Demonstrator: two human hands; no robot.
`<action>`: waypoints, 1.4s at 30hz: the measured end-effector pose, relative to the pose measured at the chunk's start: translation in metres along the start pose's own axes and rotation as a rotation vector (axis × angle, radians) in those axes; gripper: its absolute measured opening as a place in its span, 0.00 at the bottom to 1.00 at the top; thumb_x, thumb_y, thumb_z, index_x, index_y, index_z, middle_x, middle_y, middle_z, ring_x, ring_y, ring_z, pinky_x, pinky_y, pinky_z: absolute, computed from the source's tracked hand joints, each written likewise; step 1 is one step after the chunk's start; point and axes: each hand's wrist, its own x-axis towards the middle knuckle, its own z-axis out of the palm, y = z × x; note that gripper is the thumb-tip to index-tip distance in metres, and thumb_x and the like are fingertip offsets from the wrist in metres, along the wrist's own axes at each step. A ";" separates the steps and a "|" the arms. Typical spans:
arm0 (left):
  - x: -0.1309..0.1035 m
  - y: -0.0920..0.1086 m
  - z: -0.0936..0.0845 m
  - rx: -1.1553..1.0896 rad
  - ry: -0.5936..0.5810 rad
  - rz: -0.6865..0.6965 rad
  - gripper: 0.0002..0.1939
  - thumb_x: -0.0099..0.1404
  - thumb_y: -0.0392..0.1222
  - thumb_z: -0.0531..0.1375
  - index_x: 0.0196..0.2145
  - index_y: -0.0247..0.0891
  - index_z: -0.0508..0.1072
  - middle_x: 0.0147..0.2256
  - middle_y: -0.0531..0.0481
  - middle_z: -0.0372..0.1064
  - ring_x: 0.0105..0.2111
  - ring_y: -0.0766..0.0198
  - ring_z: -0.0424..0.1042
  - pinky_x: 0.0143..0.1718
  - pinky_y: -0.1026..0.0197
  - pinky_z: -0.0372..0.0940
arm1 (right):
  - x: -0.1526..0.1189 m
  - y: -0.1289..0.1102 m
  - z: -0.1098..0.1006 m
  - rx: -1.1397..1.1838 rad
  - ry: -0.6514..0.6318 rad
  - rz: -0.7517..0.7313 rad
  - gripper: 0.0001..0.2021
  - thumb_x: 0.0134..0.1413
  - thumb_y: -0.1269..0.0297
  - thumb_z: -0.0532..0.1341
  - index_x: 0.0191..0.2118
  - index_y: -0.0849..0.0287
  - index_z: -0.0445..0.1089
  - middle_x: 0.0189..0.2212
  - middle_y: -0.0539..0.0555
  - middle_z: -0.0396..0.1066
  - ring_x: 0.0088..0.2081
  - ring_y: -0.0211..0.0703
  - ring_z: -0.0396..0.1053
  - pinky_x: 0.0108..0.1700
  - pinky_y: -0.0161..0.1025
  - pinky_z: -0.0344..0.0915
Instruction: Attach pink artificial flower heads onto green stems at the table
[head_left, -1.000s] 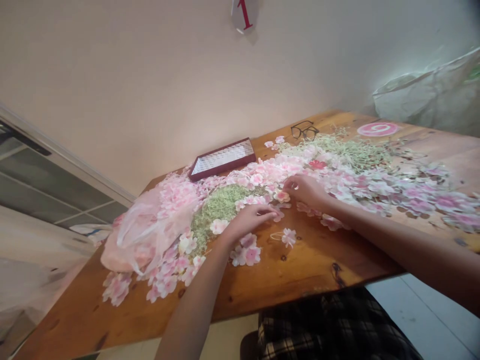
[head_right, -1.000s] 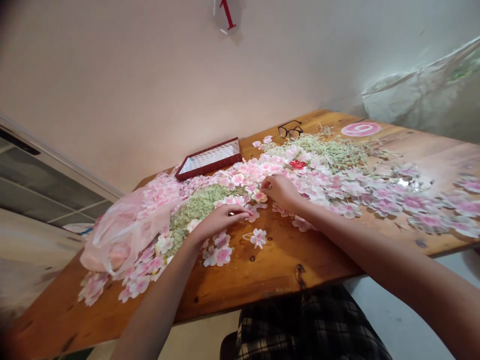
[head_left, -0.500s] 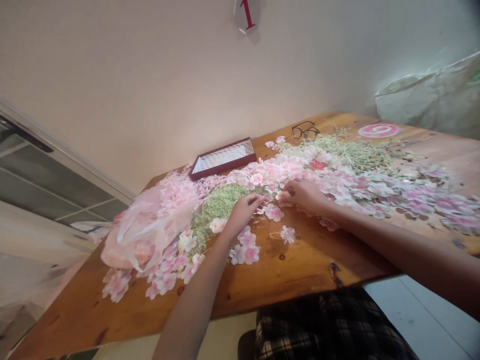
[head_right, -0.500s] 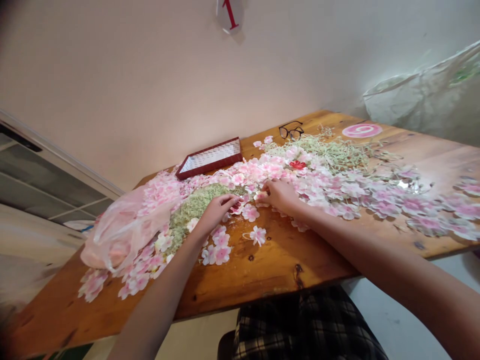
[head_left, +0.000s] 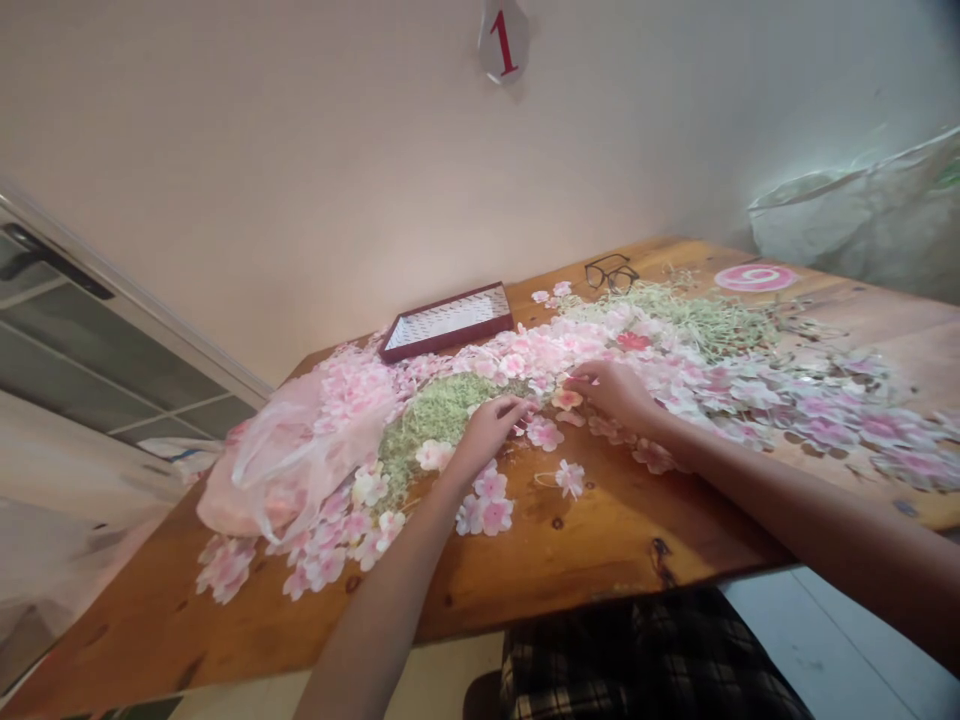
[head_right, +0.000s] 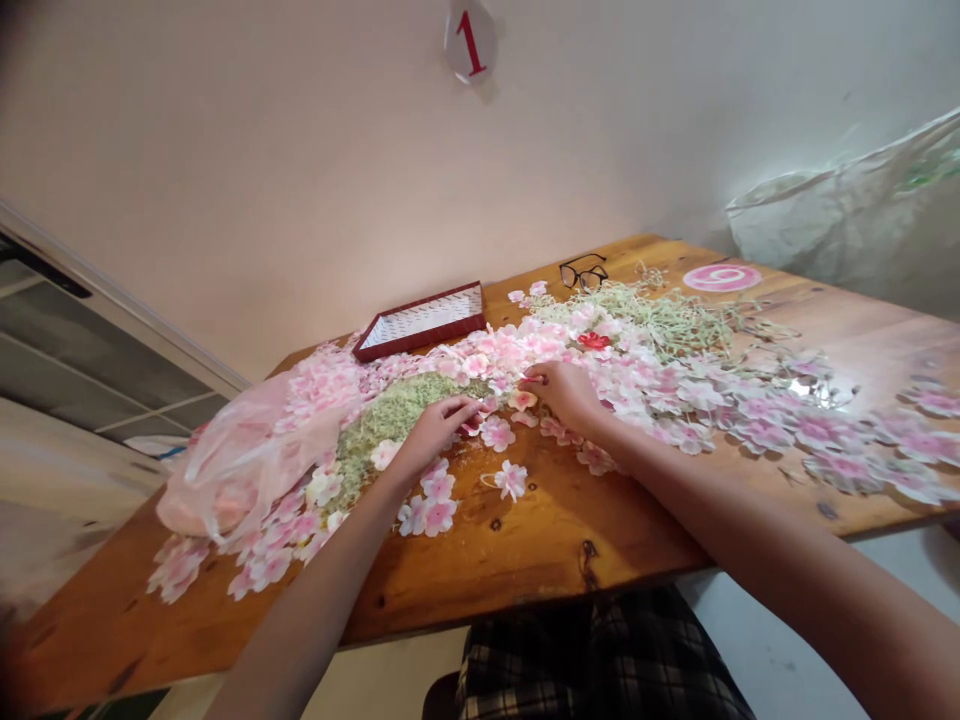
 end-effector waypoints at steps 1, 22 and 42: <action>0.000 0.000 0.000 0.001 -0.002 0.002 0.18 0.55 0.53 0.49 0.32 0.38 0.70 0.29 0.49 0.66 0.29 0.67 0.65 0.28 0.66 0.60 | 0.000 0.000 -0.001 -0.013 0.015 -0.021 0.10 0.47 0.61 0.55 0.27 0.59 0.69 0.27 0.54 0.70 0.29 0.42 0.65 0.29 0.34 0.56; 0.035 0.008 0.021 0.311 0.167 0.181 0.14 0.56 0.47 0.50 0.35 0.39 0.69 0.35 0.49 0.68 0.36 0.63 0.65 0.37 0.62 0.58 | 0.003 0.006 0.007 -0.080 -0.065 -0.038 0.04 0.43 0.67 0.57 0.26 0.59 0.69 0.26 0.53 0.67 0.29 0.40 0.63 0.31 0.34 0.55; 0.026 0.009 0.041 0.370 0.297 0.285 0.11 0.58 0.43 0.48 0.31 0.39 0.69 0.34 0.51 0.67 0.39 0.64 0.61 0.44 0.61 0.54 | -0.001 0.003 -0.001 0.161 0.055 -0.017 0.08 0.42 0.67 0.58 0.33 0.58 0.65 0.23 0.49 0.68 0.28 0.40 0.64 0.30 0.34 0.56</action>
